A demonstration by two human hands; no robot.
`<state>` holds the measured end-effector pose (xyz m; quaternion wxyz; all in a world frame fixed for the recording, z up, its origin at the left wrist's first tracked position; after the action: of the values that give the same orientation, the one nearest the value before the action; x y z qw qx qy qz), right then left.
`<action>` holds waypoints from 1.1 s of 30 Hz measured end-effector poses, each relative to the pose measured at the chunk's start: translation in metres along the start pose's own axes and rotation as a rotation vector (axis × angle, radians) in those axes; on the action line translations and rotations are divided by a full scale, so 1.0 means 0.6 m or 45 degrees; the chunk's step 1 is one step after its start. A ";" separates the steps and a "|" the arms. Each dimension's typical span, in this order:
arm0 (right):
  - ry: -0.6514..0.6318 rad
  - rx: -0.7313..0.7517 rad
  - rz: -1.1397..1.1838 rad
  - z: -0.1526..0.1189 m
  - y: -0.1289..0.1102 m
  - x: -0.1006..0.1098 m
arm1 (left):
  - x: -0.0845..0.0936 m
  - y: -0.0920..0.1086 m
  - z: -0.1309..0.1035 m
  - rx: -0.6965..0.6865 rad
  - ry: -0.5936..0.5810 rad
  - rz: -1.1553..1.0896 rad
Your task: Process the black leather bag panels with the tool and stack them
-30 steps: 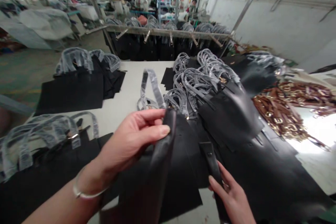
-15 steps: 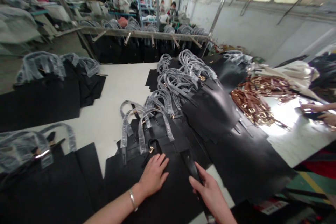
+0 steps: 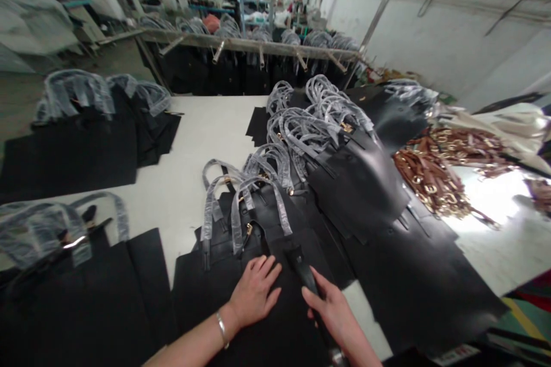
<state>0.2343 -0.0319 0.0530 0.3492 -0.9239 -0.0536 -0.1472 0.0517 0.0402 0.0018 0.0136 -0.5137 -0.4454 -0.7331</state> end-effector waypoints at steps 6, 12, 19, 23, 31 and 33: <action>0.019 -0.045 -0.031 -0.002 -0.003 0.009 | -0.001 -0.002 0.002 0.016 -0.020 -0.008; 0.152 0.032 0.094 0.022 -0.046 0.034 | -0.003 -0.002 0.001 0.011 -0.003 -0.011; 0.138 0.038 0.271 0.047 -0.042 0.041 | -0.005 -0.005 -0.002 0.007 -0.007 -0.013; 0.145 0.082 0.339 0.055 -0.054 0.054 | -0.006 -0.006 -0.001 0.017 -0.014 -0.011; 0.238 -0.005 0.169 0.047 -0.041 0.062 | -0.002 -0.004 0.000 -0.013 -0.019 -0.012; 0.297 0.053 0.102 0.056 -0.058 0.059 | 0.000 -0.004 0.002 -0.001 -0.024 -0.012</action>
<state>0.2690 0.0161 0.0620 0.3776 -0.8945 0.0213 -0.2385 0.0516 0.0422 0.0003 0.0057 -0.5185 -0.4476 -0.7286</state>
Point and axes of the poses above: each hand's wrist, its own z-axis towards the middle knuckle, its own x-axis out of the back of the hand, y = z × x, the point moved 3 cm from there along z, towards the middle knuckle, and after that the axes turned 15 degrees about -z, right-handed, at the moved point
